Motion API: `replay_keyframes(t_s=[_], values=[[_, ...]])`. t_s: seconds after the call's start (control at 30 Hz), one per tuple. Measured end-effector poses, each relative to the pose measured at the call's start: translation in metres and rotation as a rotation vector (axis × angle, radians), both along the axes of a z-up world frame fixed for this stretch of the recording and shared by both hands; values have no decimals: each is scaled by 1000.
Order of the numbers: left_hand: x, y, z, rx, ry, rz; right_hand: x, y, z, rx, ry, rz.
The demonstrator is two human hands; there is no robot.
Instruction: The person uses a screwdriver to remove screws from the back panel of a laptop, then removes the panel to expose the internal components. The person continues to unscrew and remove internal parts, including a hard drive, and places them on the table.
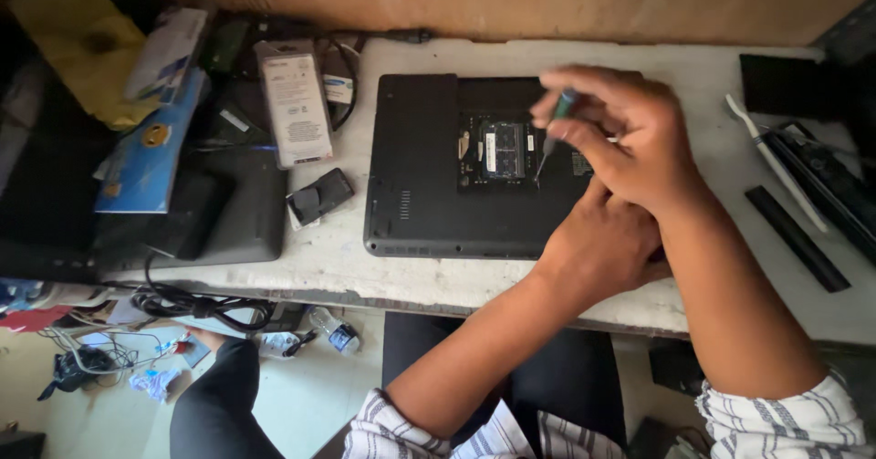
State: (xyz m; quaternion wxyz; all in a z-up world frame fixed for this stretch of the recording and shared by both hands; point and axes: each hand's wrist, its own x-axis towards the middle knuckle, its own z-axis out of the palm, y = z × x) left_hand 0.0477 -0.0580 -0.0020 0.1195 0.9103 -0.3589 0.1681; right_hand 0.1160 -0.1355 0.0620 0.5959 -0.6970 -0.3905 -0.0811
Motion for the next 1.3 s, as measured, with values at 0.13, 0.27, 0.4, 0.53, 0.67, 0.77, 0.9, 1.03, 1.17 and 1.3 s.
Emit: replay_keyframes(t_s=[0.13,0.27,0.4,0.53,0.67,0.77,0.9,1.03,1.17,1.3], values=[[-5,2,8,60,-7,-18,8,-11,-6,260,-48,-74],[-48,21,-1,-103,-271,-28,25,-49,-6,172,-93,-474],[-96,62,-23,-298,-268,8,45,-107,-17,-606,-259,-789],[-108,135,-23,-534,-122,279,57,-133,-43,-1070,172,-833],[-113,183,-21,-476,-361,617,40,-142,-75,-1178,86,-845],[-112,195,-21,-514,-358,721,20,-144,-78,-1340,-17,-964],[-109,197,-25,-619,-322,756,-15,-135,-74,-1288,-233,-1085],[-103,207,-24,-621,-234,824,-58,-112,-75,-1043,-352,-1057],[-83,230,-9,-348,-226,834,-101,-84,-79,-868,-375,-978],[-57,247,6,-147,-202,771,-117,-71,-70,-633,-368,-910]])
